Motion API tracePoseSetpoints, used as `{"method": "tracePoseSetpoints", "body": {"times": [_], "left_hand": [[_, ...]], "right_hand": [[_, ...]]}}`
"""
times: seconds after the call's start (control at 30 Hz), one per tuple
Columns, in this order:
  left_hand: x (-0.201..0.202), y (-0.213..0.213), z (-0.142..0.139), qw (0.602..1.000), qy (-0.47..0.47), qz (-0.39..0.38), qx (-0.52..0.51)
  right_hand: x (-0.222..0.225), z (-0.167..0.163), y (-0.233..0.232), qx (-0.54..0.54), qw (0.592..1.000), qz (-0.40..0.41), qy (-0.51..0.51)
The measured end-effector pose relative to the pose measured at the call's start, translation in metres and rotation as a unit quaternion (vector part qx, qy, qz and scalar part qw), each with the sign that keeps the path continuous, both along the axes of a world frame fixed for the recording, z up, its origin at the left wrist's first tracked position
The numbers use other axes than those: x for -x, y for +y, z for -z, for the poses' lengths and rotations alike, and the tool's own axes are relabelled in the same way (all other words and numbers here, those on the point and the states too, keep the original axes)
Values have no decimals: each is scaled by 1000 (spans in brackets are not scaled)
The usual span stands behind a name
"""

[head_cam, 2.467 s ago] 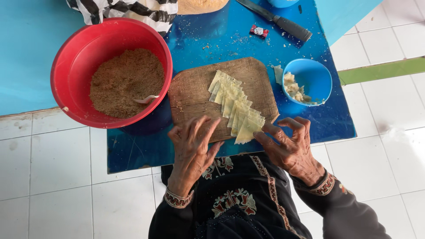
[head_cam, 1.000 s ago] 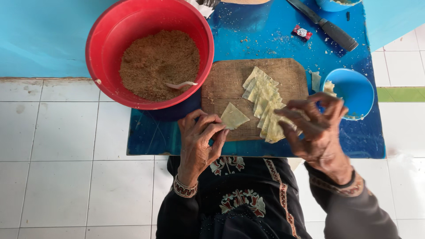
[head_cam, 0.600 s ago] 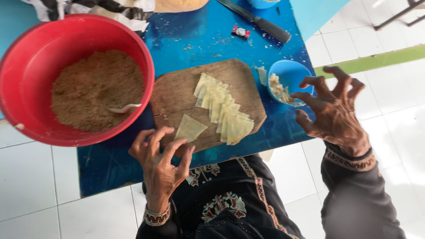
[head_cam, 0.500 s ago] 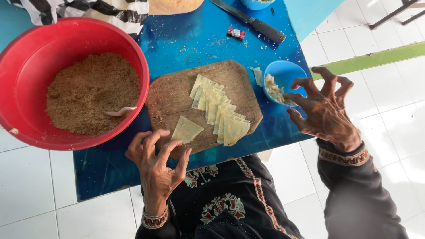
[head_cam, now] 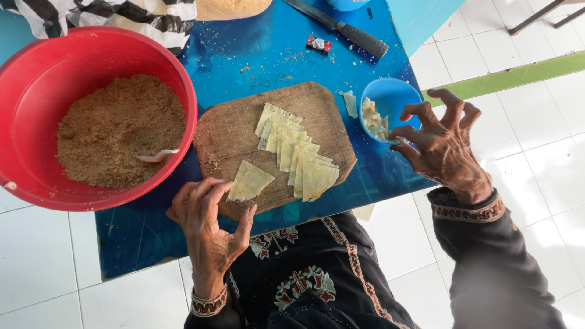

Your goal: The person sits at a low table and folds square pastry wrappers one at a time into triangles, stacking the folded pieces on a wooden board. They occasionally reach into a red bowl of brown grated mixture and press filling into a wrapper while folding.

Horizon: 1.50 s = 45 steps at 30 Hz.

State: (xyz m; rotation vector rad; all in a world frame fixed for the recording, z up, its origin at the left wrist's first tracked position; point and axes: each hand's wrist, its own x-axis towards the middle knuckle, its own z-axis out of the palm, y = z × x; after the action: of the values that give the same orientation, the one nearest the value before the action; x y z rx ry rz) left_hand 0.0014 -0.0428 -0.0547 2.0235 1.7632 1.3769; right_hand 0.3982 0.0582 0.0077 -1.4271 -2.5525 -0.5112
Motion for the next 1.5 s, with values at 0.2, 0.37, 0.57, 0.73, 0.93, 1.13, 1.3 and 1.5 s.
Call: {"method": "tracePoseSetpoints", "body": {"times": [0.2, 0.37, 0.57, 0.73, 0.93, 1.13, 1.3, 1.5], "left_hand": [[-1, 0, -2, 1000, 5, 0, 7], [3, 1, -2, 1000, 13, 1, -9], [9, 3, -2, 999, 33, 0, -24], [10, 3, -1, 999, 36, -1, -21], [13, 2, 1, 1000, 28, 1, -14], [15, 3, 4, 1000, -11, 19, -1], [14, 5, 3, 999, -24, 23, -12], [12, 3, 1, 1000, -8, 12, -9]], "right_hand": [[1, -5, 11, 55, 992, -37, 107], [38, -24, -11, 26, 980, -62, 186], [145, -20, -14, 100, 944, -228, 217], [207, -11, -6, 55, 948, -268, 164], [224, -6, -8, -18, 962, -266, 66], [218, -1, -14, -104, 962, -249, -28], [211, -8, -7, -121, 965, -231, -36], [218, -6, 2, 30, 957, -258, 127]]}}
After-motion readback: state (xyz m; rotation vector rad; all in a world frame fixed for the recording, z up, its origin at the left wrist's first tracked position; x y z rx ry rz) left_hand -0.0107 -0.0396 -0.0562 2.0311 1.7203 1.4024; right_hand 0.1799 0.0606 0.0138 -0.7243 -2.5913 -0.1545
